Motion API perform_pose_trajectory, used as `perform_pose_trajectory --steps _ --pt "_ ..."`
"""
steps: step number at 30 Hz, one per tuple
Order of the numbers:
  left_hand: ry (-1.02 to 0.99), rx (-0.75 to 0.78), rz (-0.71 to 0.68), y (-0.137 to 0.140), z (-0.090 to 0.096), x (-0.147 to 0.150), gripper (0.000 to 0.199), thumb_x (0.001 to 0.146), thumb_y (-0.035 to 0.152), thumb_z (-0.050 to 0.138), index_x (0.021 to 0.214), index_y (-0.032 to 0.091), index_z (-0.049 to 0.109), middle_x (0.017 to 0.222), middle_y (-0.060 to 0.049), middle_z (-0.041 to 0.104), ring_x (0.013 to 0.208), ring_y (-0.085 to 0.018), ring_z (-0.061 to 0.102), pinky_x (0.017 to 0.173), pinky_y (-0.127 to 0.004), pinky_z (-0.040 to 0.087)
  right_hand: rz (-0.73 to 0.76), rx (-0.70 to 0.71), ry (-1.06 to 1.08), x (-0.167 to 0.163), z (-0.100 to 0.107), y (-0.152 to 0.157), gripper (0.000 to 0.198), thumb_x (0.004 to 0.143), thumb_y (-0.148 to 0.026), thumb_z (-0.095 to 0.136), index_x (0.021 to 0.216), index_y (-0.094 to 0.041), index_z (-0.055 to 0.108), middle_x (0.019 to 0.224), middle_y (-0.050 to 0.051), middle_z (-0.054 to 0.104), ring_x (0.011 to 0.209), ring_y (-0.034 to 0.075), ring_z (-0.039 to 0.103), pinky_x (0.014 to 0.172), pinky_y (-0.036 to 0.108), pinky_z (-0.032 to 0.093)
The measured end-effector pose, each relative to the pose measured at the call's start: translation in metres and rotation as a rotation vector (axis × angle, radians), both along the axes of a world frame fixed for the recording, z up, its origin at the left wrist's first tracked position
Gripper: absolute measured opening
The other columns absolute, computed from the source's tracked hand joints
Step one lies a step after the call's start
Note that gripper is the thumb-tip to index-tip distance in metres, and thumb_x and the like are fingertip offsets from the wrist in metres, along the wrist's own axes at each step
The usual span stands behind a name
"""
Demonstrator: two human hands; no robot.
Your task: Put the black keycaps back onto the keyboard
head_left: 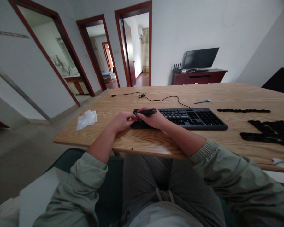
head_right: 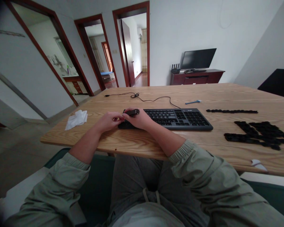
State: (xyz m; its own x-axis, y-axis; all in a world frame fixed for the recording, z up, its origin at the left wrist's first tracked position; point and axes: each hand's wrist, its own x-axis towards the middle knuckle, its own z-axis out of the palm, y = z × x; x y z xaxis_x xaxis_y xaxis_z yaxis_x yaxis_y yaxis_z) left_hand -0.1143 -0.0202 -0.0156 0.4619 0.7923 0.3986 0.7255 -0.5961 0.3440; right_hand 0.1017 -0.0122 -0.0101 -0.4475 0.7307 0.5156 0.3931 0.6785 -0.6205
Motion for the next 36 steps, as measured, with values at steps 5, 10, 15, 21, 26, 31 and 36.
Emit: perform_pose_trajectory --steps 5,10,15,21,26,31,36 --pt "0.006 -0.013 0.022 -0.002 0.001 0.001 0.016 0.085 0.021 0.062 0.091 0.017 0.076 0.081 -0.003 0.073 0.068 -0.013 0.06 0.066 -0.024 0.042 -0.017 -0.019 0.013 -0.008 0.0 0.005 0.023 0.09 -0.036 0.06 0.1 -0.02 0.073 0.095 0.004 0.075 0.087 0.017 0.067 0.081 0.029 0.05" --pt "0.014 -0.01 0.038 -0.002 0.001 0.002 0.013 0.085 0.021 0.064 0.089 0.017 0.075 0.078 -0.002 0.072 0.067 -0.012 0.058 0.066 -0.024 0.041 -0.029 -0.046 0.033 -0.011 0.0 0.011 0.022 0.088 -0.036 0.061 0.097 -0.019 0.071 0.091 0.004 0.074 0.084 0.017 0.066 0.079 0.029 0.05" --pt "0.021 -0.004 0.015 0.0 0.0 0.002 0.01 0.086 0.021 0.066 0.085 0.017 0.075 0.078 -0.002 0.071 0.068 -0.012 0.058 0.068 -0.024 0.042 -0.041 -0.017 -0.013 -0.014 0.002 0.008 0.019 0.086 -0.033 0.06 0.096 -0.02 0.07 0.086 0.002 0.073 0.08 0.016 0.065 0.076 0.028 0.048" --pt "0.066 0.032 -0.015 0.002 -0.002 0.001 0.011 0.088 0.024 0.065 0.089 0.016 0.072 0.086 -0.004 0.072 0.078 -0.015 0.062 0.073 -0.026 0.044 -0.107 0.013 -0.075 -0.023 0.009 0.005 0.019 0.084 -0.034 0.06 0.094 -0.019 0.068 0.082 0.005 0.071 0.076 0.018 0.064 0.071 0.029 0.047" --pt "0.124 0.057 -0.056 0.003 -0.002 0.003 0.013 0.09 0.024 0.062 0.091 0.017 0.073 0.093 -0.006 0.073 0.087 -0.018 0.065 0.08 -0.029 0.047 -0.113 0.007 -0.049 -0.02 0.005 0.006 0.018 0.082 -0.033 0.062 0.092 -0.019 0.067 0.084 0.005 0.071 0.077 0.019 0.064 0.072 0.03 0.048" --pt "0.186 0.07 -0.05 0.0 0.0 0.011 0.013 0.091 0.024 0.061 0.093 0.019 0.073 0.096 -0.006 0.072 0.091 -0.019 0.065 0.084 -0.03 0.047 -0.12 -0.028 -0.036 -0.013 0.002 0.007 0.018 0.08 -0.031 0.065 0.093 -0.019 0.067 0.085 0.005 0.071 0.076 0.018 0.063 0.072 0.03 0.048" --pt "0.213 0.109 -0.054 -0.004 0.001 0.017 0.016 0.092 0.024 0.06 0.092 0.02 0.075 0.097 -0.006 0.071 0.089 -0.019 0.063 0.082 -0.03 0.046 -0.086 -0.08 -0.079 0.001 0.004 0.004 0.014 0.08 -0.029 0.065 0.088 -0.018 0.068 0.081 0.004 0.07 0.072 0.016 0.061 0.07 0.029 0.047"
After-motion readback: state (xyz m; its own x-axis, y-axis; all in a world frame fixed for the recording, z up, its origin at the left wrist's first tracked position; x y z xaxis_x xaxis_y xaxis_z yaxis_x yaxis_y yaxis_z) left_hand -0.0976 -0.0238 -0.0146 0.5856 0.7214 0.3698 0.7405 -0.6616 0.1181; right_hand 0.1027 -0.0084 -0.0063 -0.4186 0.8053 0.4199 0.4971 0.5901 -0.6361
